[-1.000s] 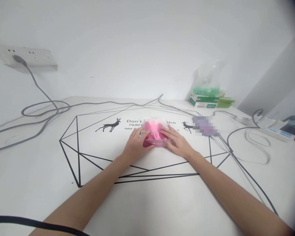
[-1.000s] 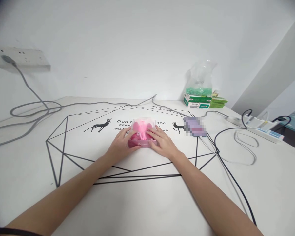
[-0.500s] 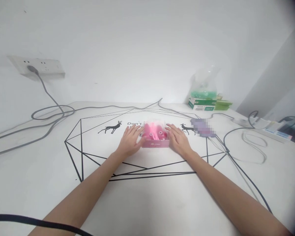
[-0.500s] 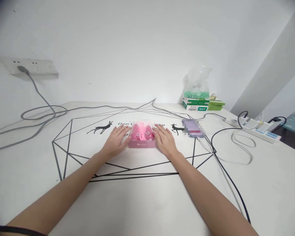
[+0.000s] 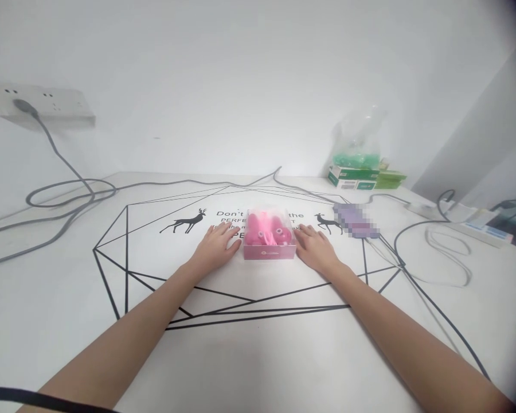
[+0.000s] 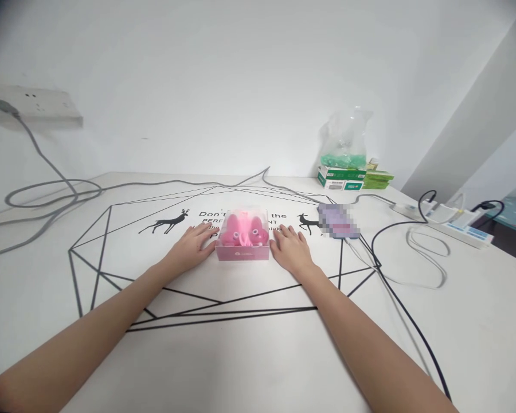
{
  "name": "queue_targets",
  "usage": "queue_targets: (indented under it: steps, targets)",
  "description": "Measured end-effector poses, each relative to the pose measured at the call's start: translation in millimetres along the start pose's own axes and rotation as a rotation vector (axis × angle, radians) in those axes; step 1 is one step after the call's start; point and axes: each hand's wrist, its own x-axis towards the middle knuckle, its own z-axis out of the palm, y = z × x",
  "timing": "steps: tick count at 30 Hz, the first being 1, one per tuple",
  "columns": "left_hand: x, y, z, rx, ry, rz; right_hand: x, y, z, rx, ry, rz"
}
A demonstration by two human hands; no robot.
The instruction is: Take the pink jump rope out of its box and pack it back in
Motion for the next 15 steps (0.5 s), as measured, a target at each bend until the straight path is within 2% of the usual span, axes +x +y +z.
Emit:
queue_targets:
  steps: [15]
  targets:
    - [-0.6, 1.7, -2.1, -0.009, -0.141, -0.02, -1.1, -3.4, -5.5, 0.026, -0.044, -0.007]
